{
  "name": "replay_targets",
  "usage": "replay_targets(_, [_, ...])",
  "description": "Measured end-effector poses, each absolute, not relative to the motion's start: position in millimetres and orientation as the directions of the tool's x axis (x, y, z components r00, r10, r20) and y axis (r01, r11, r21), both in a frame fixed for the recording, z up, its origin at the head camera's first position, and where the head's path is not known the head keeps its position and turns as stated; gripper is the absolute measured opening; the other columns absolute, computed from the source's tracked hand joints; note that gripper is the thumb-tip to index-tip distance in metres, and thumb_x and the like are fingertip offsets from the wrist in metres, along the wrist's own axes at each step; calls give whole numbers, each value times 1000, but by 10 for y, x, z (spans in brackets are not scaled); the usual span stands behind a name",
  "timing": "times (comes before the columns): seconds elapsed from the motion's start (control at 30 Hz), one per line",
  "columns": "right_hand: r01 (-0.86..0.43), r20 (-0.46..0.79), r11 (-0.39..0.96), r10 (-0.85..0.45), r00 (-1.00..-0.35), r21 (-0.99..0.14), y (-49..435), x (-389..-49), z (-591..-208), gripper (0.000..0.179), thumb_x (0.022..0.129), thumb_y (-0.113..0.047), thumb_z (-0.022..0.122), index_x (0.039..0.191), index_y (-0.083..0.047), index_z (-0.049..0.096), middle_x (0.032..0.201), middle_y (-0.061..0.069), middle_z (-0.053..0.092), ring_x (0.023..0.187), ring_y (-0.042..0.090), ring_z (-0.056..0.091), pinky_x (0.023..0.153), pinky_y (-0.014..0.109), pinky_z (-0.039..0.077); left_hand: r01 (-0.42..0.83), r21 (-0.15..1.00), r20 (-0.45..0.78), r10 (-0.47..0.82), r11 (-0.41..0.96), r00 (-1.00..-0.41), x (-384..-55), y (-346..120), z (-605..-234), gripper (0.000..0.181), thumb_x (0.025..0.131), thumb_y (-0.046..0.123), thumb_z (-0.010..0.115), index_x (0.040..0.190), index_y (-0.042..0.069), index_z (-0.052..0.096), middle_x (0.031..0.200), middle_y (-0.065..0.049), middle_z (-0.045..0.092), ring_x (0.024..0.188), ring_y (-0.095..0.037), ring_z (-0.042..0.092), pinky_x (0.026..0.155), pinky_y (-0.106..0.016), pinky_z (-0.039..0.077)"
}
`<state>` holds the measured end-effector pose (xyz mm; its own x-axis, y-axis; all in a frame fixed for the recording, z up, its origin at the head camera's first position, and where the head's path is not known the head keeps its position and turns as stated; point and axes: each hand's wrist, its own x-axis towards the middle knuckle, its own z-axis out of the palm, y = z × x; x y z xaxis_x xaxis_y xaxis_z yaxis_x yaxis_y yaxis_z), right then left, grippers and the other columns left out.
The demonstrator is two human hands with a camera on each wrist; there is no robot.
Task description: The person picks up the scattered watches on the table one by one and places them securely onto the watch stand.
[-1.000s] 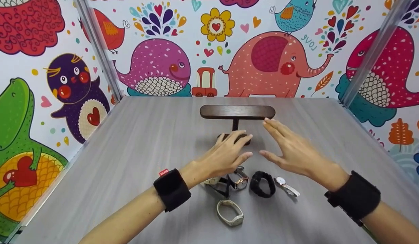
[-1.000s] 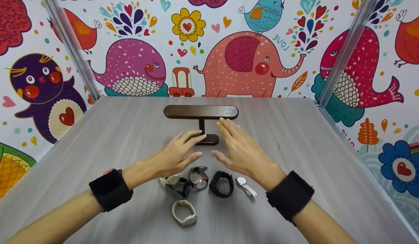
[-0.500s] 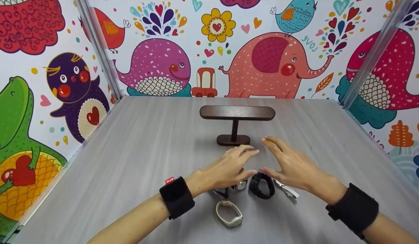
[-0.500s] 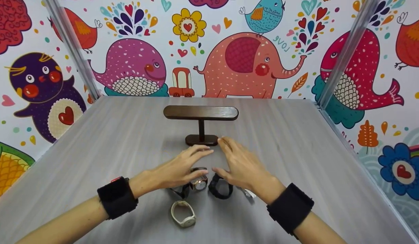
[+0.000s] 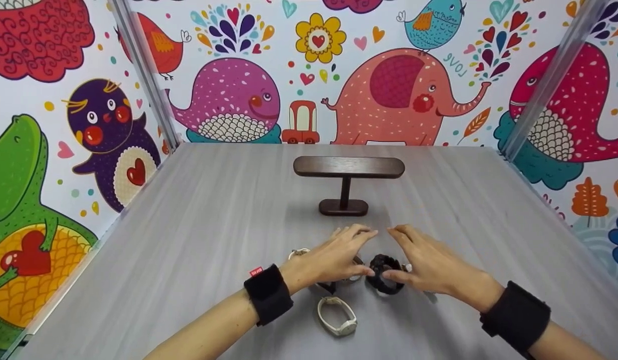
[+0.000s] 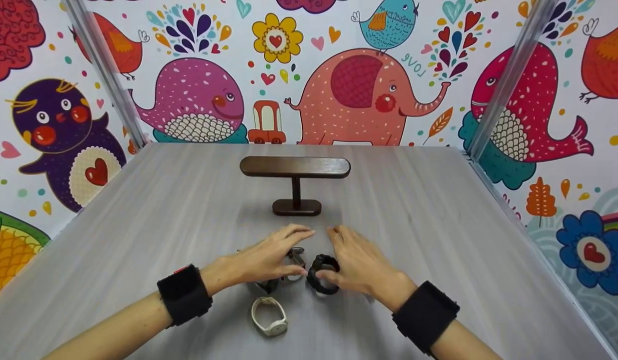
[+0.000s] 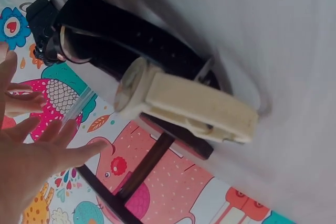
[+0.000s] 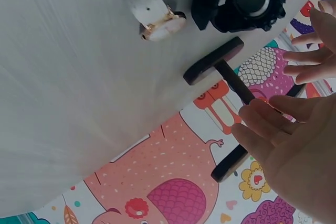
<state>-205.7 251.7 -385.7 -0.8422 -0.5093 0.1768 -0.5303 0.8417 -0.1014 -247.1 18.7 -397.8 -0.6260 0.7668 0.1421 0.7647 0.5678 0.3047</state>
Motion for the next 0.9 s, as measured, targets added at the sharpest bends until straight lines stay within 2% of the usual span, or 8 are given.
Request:
replay_targets(0.17, [-555, 145, 824, -539, -830, -112, 2522, -2042, -3958, 84, 86, -53, 73, 139, 8, 50, 135, 22, 55, 118, 38, 62, 99, 52, 54, 744, 335, 96, 764, 578, -638, -2496, 233, -4043, 87, 87, 44, 74, 155, 9, 35, 155, -10, 42, 145, -23, 41, 121, -58, 31])
replay_targets(0.37, [-557, 116, 819, -545, -830, -139, 2513, -2031, -4046, 85, 81, -53, 78, 136, 7, 53, 131, 19, 57, 111, 38, 64, 92, 52, 56, 731, 320, 46, 761, 602, -647, -2521, 315, -4111, 88, 84, 45, 77, 153, 8, 39, 153, -7, 45, 144, -21, 43, 120, -49, 36])
replay_targets(0.5, [-556, 121, 818, -543, -831, -148, 2521, -2038, -4069, 85, 79, -54, 79, 132, 8, 55, 125, 19, 58, 106, 36, 65, 88, 52, 57, 720, 330, 15, 760, 610, -650, -2537, 377, -4132, 86, 82, 43, 80, 151, 8, 42, 153, -6, 47, 143, -21, 44, 119, -52, 37])
replay_targets(0.73, [-582, 113, 803, -571, -813, -125, 2527, -2085, -4075, 75, 78, -55, 79, 121, 4, 61, 107, 10, 63, 88, 21, 62, 77, 43, 55, 744, 282, 11, 774, 605, -633, -2532, 435, -4164, 65, 83, 37, 81, 139, 15, 58, 137, -1, 63, 130, -18, 58, 115, -61, 37])
replay_targets(0.9, [-600, 110, 791, -590, -800, -124, 2513, -2113, -4058, 66, 76, -53, 81, 112, 0, 64, 97, 4, 62, 81, 15, 58, 71, 38, 53, 765, 251, 54, 781, 593, -622, -2521, 443, -4181, 54, 84, 32, 80, 133, 14, 63, 129, -2, 68, 124, -18, 63, 114, -64, 38])
